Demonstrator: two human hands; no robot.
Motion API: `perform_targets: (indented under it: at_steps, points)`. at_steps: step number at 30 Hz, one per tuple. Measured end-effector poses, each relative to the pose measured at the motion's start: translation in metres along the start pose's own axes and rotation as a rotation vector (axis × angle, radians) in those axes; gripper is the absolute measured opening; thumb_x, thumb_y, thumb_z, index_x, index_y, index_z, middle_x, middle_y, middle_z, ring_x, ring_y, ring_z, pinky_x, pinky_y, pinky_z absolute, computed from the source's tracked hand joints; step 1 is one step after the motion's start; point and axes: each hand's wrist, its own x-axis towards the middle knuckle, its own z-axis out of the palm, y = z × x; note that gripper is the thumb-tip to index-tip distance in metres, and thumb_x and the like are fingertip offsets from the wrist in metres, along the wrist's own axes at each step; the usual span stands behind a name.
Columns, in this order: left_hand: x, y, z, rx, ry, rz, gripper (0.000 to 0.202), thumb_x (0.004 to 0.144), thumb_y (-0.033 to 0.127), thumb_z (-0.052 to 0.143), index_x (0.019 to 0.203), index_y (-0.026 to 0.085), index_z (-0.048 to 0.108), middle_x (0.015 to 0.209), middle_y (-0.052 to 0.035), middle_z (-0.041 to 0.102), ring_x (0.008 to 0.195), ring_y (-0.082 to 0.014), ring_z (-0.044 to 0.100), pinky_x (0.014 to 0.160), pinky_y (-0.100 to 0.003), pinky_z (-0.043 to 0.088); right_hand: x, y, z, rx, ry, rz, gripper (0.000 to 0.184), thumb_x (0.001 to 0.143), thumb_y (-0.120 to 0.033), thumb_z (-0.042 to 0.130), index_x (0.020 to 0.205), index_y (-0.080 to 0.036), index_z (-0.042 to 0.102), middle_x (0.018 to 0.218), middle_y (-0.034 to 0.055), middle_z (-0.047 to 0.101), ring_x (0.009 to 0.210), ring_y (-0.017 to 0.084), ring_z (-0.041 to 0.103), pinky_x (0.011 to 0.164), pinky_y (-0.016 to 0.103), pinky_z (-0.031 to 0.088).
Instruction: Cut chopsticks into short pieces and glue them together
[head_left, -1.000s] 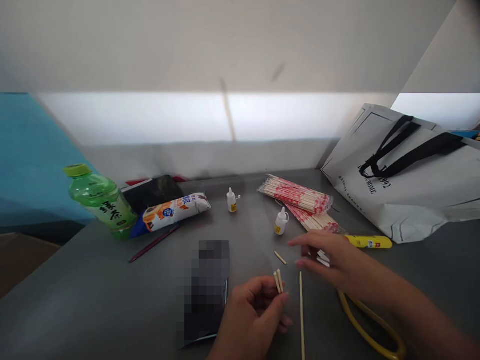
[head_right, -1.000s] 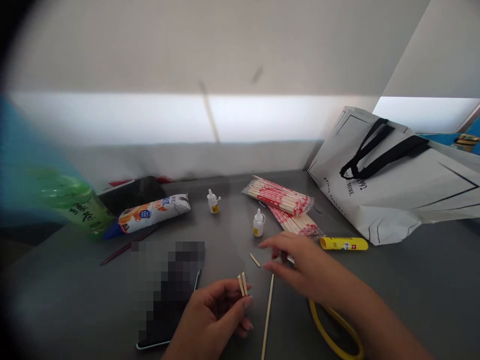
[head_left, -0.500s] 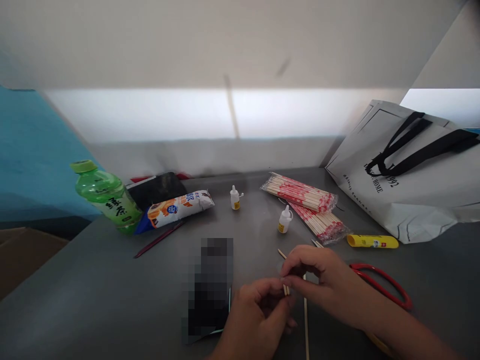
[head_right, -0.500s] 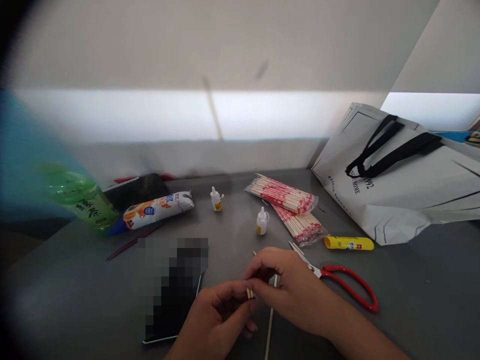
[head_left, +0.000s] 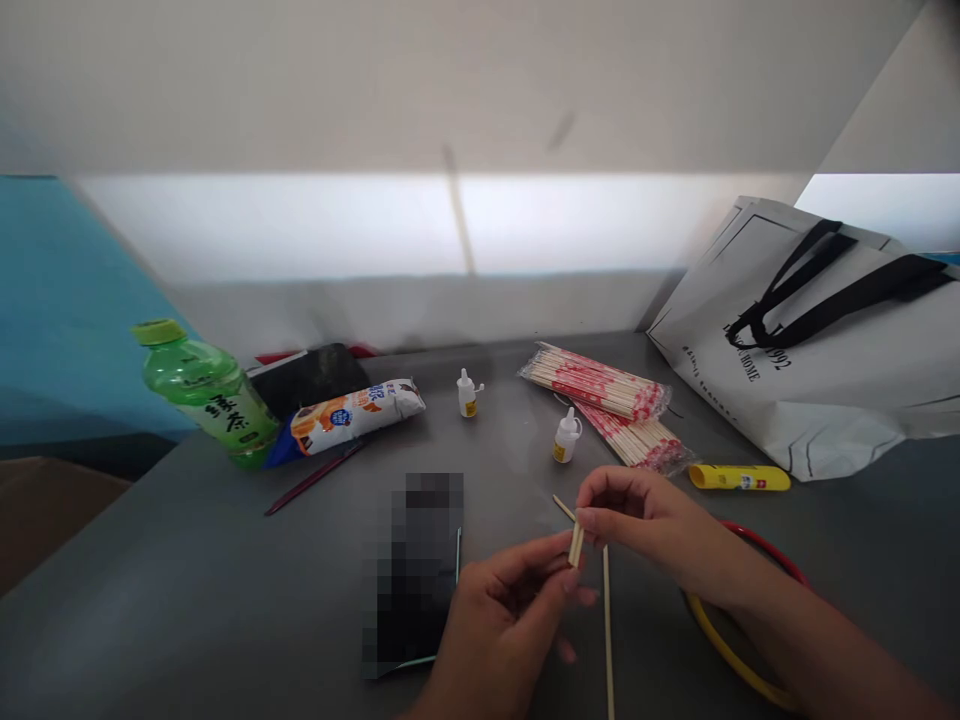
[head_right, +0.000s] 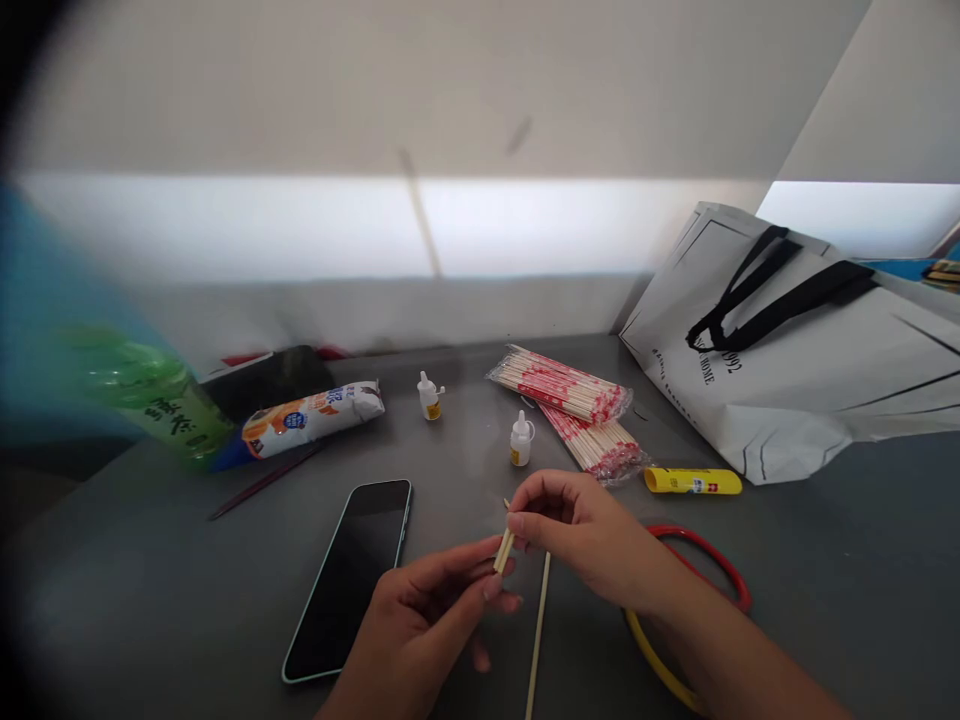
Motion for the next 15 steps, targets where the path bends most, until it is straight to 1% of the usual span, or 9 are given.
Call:
perform_targets:
  at_steps: [3,6,8,10,12,15]
  points:
    - [-0.001,0.000,0.000,0.023,-0.010,-0.023,0.030,0.081,0.040,0.084,0.108,0.027,0.084,0.104,-0.0112,0.082,0.085,-0.0266,0.079,0.048,-0.020,0.057,0.000,0.001,0.001,0.055,-0.031,-0.003,0.015,0.085,-0.034,0.079,0.087,-0.022,0.071,0.080,-0.0021,0.070,0.078,0.017,0.065,0.075,0.031,0.051]
    - [-0.001,0.001,0.000,0.062,-0.028,-0.059,0.031,0.081,0.043,0.083,0.107,0.026,0.084,0.104,-0.0121,0.082,0.082,-0.0255,0.079,0.049,-0.021,0.057,-0.001,0.002,-0.001,0.023,-0.053,-0.026,0.013,0.086,-0.031,0.080,0.087,-0.021,0.072,0.079,-0.0020,0.071,0.077,0.016,0.064,0.072,0.028,0.050]
    - [0.000,0.001,0.000,0.086,-0.037,-0.076,0.031,0.081,0.043,0.082,0.106,0.024,0.084,0.104,-0.0125,0.082,0.080,-0.0244,0.078,0.049,-0.021,0.057,-0.003,0.001,-0.002,-0.073,-0.038,-0.070,0.010,0.088,-0.029,0.078,0.088,-0.022,0.072,0.079,-0.0020,0.071,0.077,0.015,0.063,0.069,0.027,0.049]
    - [0.001,0.002,0.001,0.102,-0.043,-0.089,0.030,0.081,0.042,0.082,0.105,0.023,0.085,0.107,-0.0129,0.081,0.080,-0.0240,0.078,0.048,-0.021,0.056,-0.007,-0.002,-0.002,-0.229,-0.004,-0.153,0.004,0.090,-0.025,0.075,0.088,-0.023,0.073,0.081,-0.0019,0.070,0.078,0.015,0.064,0.070,0.027,0.050]
    - [0.001,0.003,0.001,0.116,-0.064,-0.102,0.030,0.080,0.040,0.082,0.105,0.022,0.084,0.107,-0.0127,0.081,0.084,-0.0251,0.077,0.048,-0.020,0.055,-0.011,-0.006,0.000,-0.391,0.018,-0.249,0.005,0.090,-0.019,0.072,0.087,-0.023,0.073,0.085,-0.0016,0.071,0.080,0.015,0.065,0.073,0.028,0.052]
    - [0.000,0.004,0.002,0.130,-0.074,-0.108,0.030,0.081,0.040,0.081,0.104,0.021,0.084,0.099,-0.0116,0.082,0.086,-0.0257,0.077,0.050,-0.021,0.056,-0.013,-0.008,0.002,-0.510,0.011,-0.323,0.005,0.089,-0.019,0.073,0.088,-0.024,0.073,0.086,-0.0014,0.072,0.080,0.016,0.067,0.073,0.028,0.053]
